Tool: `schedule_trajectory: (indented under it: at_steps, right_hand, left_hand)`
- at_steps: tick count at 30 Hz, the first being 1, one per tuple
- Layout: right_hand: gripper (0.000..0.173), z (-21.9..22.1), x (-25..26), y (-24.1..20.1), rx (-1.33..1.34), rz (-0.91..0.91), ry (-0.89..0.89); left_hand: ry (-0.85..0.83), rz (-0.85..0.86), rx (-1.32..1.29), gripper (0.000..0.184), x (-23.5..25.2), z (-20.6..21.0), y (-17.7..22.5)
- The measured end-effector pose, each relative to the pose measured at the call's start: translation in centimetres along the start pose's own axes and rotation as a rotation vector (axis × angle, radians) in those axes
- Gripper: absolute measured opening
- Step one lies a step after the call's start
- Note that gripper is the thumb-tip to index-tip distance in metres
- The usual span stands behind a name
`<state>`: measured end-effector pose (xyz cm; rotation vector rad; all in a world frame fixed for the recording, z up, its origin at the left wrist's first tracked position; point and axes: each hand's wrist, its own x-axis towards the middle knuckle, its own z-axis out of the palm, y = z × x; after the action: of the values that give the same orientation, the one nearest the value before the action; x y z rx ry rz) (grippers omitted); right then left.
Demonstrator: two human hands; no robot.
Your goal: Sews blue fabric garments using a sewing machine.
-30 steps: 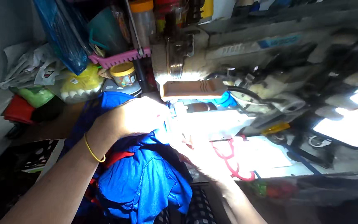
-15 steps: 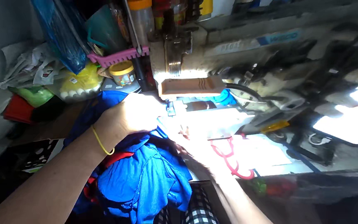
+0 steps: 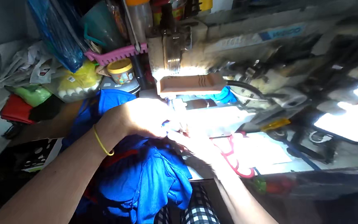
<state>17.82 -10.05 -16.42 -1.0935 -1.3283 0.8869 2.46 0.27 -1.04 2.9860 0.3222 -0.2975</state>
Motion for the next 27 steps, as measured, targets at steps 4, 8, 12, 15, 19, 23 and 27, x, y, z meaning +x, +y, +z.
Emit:
schedule_trajectory:
  at_steps: [4, 8, 12, 15, 19, 23, 27]
  right_hand:
    - [0.018, 0.1, -0.1, -0.1, 0.027, 0.027, -0.001]
    - [0.019, -0.1, -0.2, 0.0, -0.010, 0.018, 0.029]
    - [0.034, 0.6, -1.4, -0.2, -0.065, 0.027, 0.112]
    - [0.038, 1.1, -1.9, -0.5, -0.083, 0.102, 0.143]
    - [0.033, 1.4, -1.3, 0.5, -0.052, 0.072, 0.169]
    - [0.029, 2.7, -2.2, 0.2, -0.091, 0.064, 0.196]
    - [0.030, 4.3, -4.2, -0.8, -0.080, 0.013, 0.192]
  left_hand:
    - [0.082, -0.319, 0.217, 0.021, -0.2, 0.6, -1.4]
    - [0.156, 0.041, -0.006, 0.021, -1.3, 0.6, -0.8]
    - [0.127, -0.091, -0.016, 0.028, -1.8, 2.6, -0.9]
    - [0.227, -0.115, -0.098, 0.026, -2.2, 4.3, -1.4]
    - [0.482, -0.243, -0.257, 0.025, -1.4, 5.7, -1.3]
    - [0.632, -0.407, -0.377, 0.047, 0.3, 7.5, -0.9]
    - [0.630, -0.472, -0.350, 0.046, 1.0, 9.0, -0.7]
